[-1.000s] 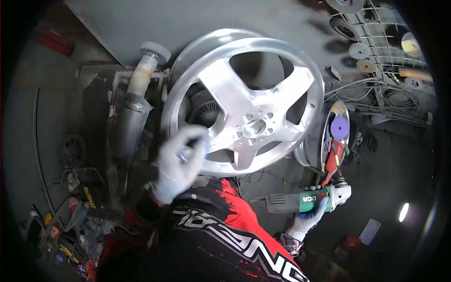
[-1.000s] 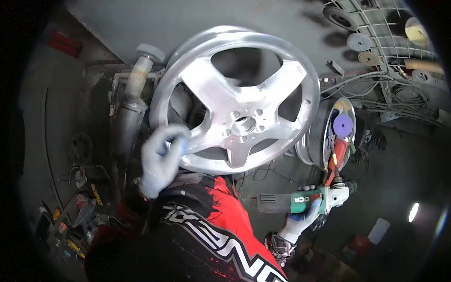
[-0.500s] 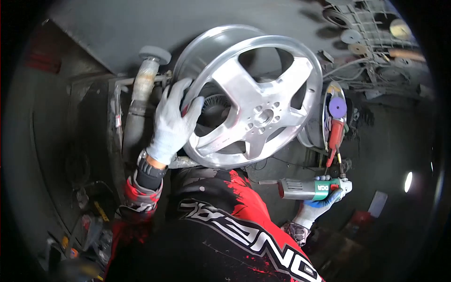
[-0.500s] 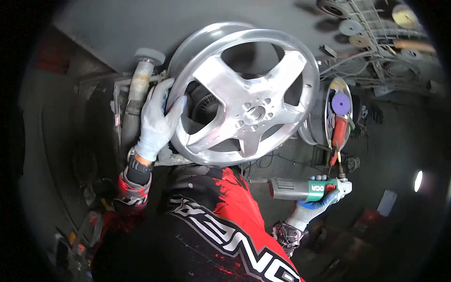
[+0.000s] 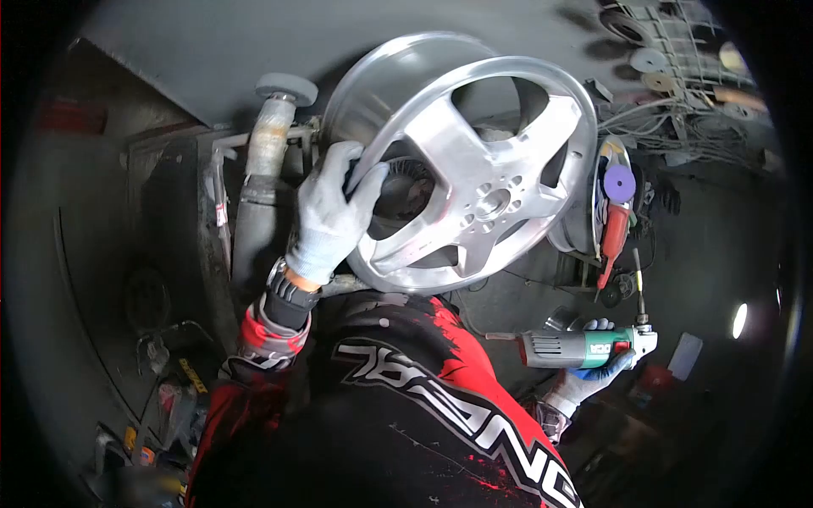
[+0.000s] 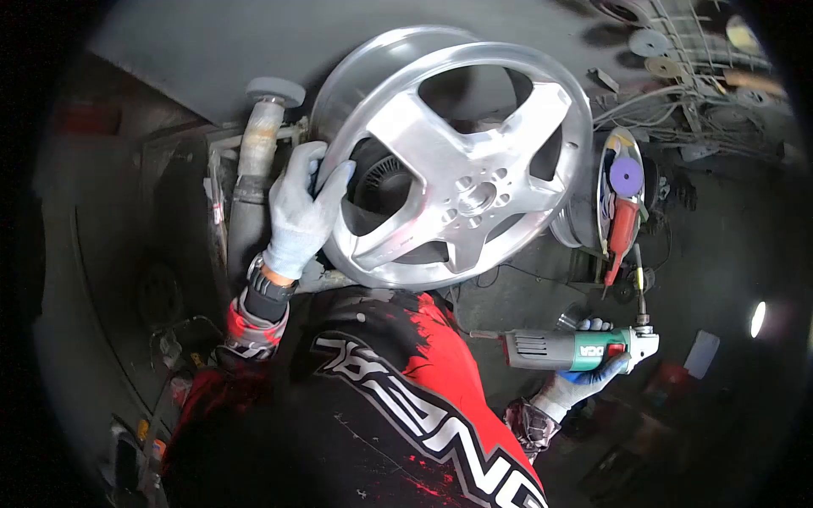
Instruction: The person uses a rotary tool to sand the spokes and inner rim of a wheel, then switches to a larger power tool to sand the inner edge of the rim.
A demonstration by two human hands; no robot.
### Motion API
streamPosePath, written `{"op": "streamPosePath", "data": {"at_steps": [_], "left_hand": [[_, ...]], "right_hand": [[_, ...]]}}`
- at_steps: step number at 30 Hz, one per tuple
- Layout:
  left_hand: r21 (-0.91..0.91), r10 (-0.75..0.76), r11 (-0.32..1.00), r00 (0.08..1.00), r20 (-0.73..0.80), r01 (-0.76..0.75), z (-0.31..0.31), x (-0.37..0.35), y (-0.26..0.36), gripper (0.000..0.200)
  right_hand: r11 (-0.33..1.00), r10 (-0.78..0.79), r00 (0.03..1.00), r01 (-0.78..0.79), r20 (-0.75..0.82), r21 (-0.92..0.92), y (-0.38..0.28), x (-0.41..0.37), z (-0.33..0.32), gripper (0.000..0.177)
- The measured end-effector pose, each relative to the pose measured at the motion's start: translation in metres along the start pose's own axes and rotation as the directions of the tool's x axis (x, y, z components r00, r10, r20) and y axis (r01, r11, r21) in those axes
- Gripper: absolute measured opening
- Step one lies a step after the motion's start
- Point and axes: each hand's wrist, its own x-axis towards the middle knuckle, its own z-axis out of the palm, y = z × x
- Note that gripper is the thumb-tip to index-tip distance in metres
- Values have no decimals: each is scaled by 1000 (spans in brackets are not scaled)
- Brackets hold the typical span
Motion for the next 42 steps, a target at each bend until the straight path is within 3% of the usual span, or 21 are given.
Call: {"op": "streamPosePath", "data": {"at_steps": [5,7,9,10,11,14,18,19,21,22,29,31,32,35,40,42], "left_hand": [[-30,-44,999,999,9,44,0,-2,-5,27],[-42,-44,998,999,-16,43,0,-6,-9,26],[89,53,995,998,-32,-50,1,-6,-10,26],[24,18,1000,999,-33,-17,3,-7,-8,26],[113,146,983,989,8,-146,4,-10,-19,27],[48,5,999,999,-36,-4,4,-9,-2,26],[128,81,989,994,-71,-71,5,-4,3,22],[93,-10,996,1000,-14,11,4,-3,3,21],[112,-38,993,998,43,33,0,5,3,21],[175,93,980,995,28,-97,2,12,-2,20],[229,139,957,976,167,-176,19,76,43,22],[346,236,889,947,217,-300,30,96,64,23],[320,242,896,943,228,-307,37,105,66,24],[450,57,874,959,277,-182,52,121,90,34],[519,90,814,940,330,-261,61,126,87,33],[515,125,811,942,311,-278,60,125,76,32]], "right_hand": [[997,78,996,-78,32,16,-2,-1,20,72],[999,47,999,-47,-21,4,-1,-1,24,74],[999,37,999,-37,-15,10,1,1,28,74],[1000,20,1000,-19,-15,20,3,2,34,74],[1000,1,1000,-1,-15,-1,1,1,39,75],[983,27,993,-47,117,175,2,5,40,78],[978,-110,993,116,-39,173,5,7,30,80],[976,-119,993,121,-25,182,6,7,24,79],[969,-139,990,141,-21,203,8,6,12,78],[963,-134,991,135,-16,234,11,4,5,77],[933,-132,991,134,-31,333,24,6,-27,75],[930,-136,988,152,-70,335,29,3,-37,75],[921,-123,989,144,-82,361,29,4,-42,75],[887,-98,987,144,-127,438,33,6,-54,75],[843,-177,984,141,19,520,38,16,-83,79],[834,-178,984,148,5,532,39,19,-93,81]]}}
